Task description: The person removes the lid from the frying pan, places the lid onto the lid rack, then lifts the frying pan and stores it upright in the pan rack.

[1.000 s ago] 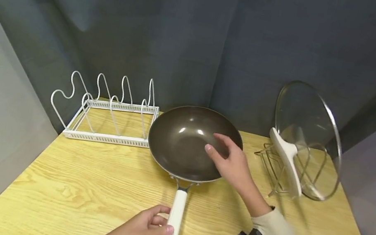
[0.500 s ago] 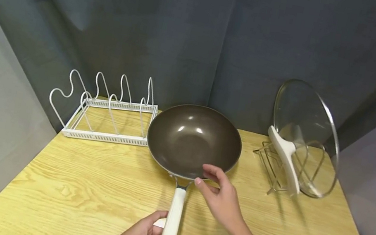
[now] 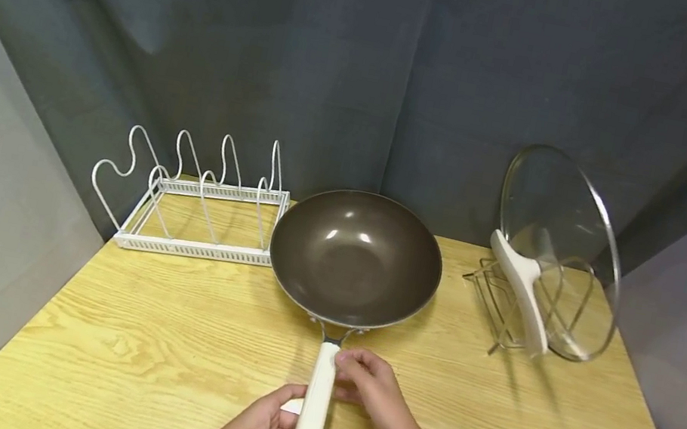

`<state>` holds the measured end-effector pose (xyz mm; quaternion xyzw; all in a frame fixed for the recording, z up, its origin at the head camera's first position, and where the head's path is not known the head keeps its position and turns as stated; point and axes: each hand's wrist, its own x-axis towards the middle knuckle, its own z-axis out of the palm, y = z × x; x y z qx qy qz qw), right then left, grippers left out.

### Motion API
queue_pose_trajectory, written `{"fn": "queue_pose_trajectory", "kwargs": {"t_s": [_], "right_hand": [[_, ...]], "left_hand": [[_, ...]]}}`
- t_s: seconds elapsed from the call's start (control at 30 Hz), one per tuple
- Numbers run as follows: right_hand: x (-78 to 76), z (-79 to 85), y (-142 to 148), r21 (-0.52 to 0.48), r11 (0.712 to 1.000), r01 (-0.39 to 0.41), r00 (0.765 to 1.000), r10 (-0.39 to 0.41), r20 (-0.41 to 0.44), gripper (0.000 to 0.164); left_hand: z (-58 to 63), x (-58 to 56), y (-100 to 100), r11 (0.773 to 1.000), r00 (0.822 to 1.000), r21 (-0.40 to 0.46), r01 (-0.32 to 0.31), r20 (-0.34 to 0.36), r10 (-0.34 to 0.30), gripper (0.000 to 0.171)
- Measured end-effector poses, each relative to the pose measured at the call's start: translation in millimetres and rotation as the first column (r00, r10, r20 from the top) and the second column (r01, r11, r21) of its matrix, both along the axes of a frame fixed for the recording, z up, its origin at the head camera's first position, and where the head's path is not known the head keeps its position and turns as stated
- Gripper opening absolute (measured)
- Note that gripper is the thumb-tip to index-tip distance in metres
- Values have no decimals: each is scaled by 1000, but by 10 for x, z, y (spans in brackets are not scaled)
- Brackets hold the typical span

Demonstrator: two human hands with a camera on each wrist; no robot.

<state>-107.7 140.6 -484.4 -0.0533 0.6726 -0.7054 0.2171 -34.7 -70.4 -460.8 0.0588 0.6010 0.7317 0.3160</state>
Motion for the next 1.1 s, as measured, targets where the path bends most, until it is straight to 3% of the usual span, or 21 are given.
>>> {"fn": "queue_pose_trajectory", "kwargs": {"t_s": [0.07, 0.17, 0.27, 0.37, 0.53, 0.7, 0.8, 0.87, 0.93, 1.1], "right_hand": [[-25, -31, -26, -71, 996, -54, 997, 57, 47, 48], [-65, -50, -96, -171, 983, -68, 987, 91, 131, 57], [-115, -43, -178, -282, 957, -71, 967, 135, 216, 72], [-160, -25, -260, -385, 920, -68, 940, 189, 285, 75], [-199, 1, -358, -514, 857, -18, 902, 236, 362, 59], [-200, 27, -397, -625, 777, 71, 871, 257, 419, 37], [-191, 49, -405, -659, 744, 111, 858, 263, 441, 28], [-183, 64, -415, -656, 743, 131, 856, 249, 454, 23], [-172, 75, -427, -631, 763, 145, 860, 218, 461, 22], [-150, 88, -469, -508, 847, 153, 889, 106, 446, 32]], "left_hand": [[-2, -3, 6, 1000, 1000, 9, 1, 0, -1, 79], [-7, 2, 9, 999, 1000, 33, 2, -3, -2, 78], [-7, 8, 6, 998, 1000, 59, 0, -8, 0, 77], [-11, 4, -2, 997, 1000, 77, 11, -26, -9, 77], [-18, -17, -14, 997, 998, 67, 40, -43, -37, 82], [-8, -10, -16, 998, 999, 52, 20, -47, -18, 80], [1, -7, -15, 999, 999, 50, 15, -47, -12, 77], [4, -11, -17, 999, 999, 42, 17, -51, -15, 77], [5, -21, -21, 999, 998, 26, 23, -60, -21, 77], [2, -52, -39, 999, 997, -34, 31, -74, -34, 83]]}}
